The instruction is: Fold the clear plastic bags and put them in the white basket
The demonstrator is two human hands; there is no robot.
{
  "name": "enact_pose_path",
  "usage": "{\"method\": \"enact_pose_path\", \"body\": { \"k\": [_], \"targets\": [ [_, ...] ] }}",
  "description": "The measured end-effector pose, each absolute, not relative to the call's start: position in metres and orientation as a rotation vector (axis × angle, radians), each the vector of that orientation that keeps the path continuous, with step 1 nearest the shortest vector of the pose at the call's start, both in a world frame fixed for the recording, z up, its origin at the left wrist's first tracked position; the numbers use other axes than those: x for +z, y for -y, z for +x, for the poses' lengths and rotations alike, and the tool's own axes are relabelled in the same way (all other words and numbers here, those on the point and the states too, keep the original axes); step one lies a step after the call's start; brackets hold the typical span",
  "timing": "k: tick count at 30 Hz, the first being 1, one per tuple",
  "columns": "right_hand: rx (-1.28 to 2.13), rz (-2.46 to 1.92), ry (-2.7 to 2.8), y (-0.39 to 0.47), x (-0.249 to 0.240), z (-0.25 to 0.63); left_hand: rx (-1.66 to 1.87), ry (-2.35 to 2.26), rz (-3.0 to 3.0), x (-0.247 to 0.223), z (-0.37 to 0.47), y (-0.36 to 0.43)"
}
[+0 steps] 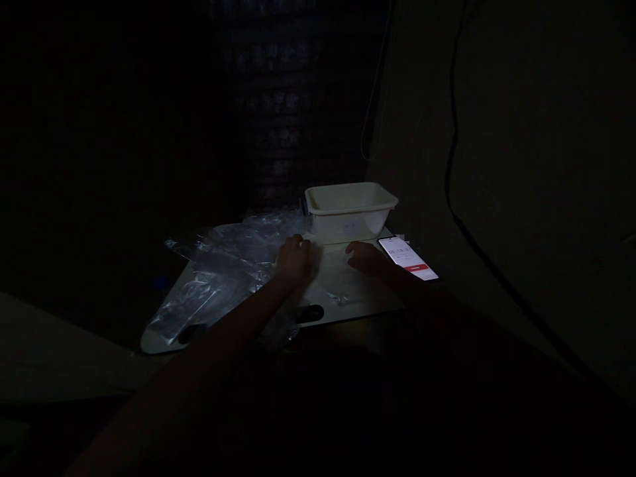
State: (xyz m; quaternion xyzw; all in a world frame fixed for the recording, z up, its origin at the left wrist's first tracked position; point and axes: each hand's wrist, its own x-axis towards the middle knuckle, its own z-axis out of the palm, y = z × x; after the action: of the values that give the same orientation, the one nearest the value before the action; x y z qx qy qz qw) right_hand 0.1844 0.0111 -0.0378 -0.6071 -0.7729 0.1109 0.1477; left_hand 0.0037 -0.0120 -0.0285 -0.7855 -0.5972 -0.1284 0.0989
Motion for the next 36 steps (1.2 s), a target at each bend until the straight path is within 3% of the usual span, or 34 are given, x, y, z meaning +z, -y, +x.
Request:
{"method": "enact_pose_path", "body": {
  "k": [5,17,28,36],
  "targets": [
    [0.368,-1.769,2.126,-0.013,-0.036,0.187,-0.226,1.613,-2.700,-0.047,0.029,0.013],
    [-0.084,-1.791,2.592,-0.002,-0.035,0.182,0.133,1.777,-2.729,-0.055,0.034,0.032],
    [-0.063,-2.258,2.203,-0.004,-0.023,0.224,0.378,1.734,-2.812,-0.047,0.026,0.035],
    [-0.078,-2.122,2.255,-0.006,-0.011,0.221,0.386,1.696,-2.815,-0.046,0.027,0.038]
  ]
}}
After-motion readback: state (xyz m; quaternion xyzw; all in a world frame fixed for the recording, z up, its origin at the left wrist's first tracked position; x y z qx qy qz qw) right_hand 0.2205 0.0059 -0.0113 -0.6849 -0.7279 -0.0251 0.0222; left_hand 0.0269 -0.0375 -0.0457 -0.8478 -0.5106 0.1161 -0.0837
